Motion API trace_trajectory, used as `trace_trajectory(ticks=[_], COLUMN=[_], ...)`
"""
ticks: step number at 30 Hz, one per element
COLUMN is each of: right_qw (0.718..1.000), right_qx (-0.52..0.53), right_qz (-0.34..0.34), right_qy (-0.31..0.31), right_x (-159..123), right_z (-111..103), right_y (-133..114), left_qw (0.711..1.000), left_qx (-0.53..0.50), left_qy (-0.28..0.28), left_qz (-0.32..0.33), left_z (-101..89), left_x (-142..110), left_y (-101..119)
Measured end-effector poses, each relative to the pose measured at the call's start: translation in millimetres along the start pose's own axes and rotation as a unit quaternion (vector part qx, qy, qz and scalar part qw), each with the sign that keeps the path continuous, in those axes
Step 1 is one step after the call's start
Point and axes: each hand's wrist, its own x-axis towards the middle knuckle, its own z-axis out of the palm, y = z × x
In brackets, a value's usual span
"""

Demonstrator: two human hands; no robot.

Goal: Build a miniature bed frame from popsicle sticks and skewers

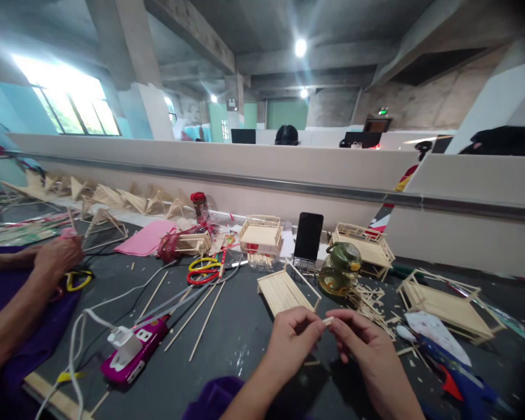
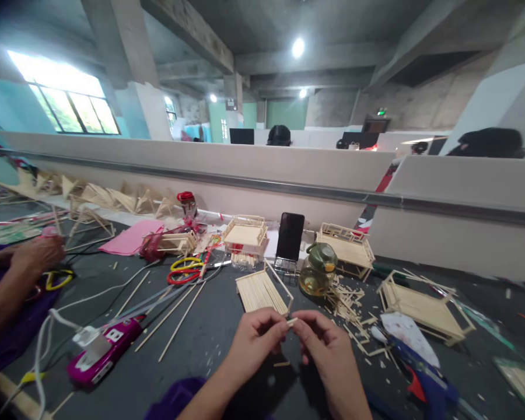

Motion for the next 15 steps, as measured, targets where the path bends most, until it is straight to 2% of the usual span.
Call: trace_trajectory(ticks=[4,7,10,15], right_qw=[1.0,0.999,0.996,0.995], right_qx=[0.0,-0.04,-0.069,-0.062], right_qz=[0.01,-0.013,-0.038,-0.045], right_qy=[0.011,0.024,0.035,0.058], right_x=[3.0,5.0,4.6,2.2], right_z=[-0.9,-2.0,-1.4,2.6], right_y=[8.6,10.4,8.5,5.1], left_qw=[0.988,0.975,0.972,0.981], left_qx=[0.134,0.201,0.215,0.176], left_qy=[0.03,0.038,0.036,0.035], left_qz=[0.068,0.088,0.091,0.078], left_z=[3.5,3.9,3.2,1.8], left_x=[-4.1,-4.5,-3.7,-3.2], left_y=[-0.2,1.8,3.3,2.2])
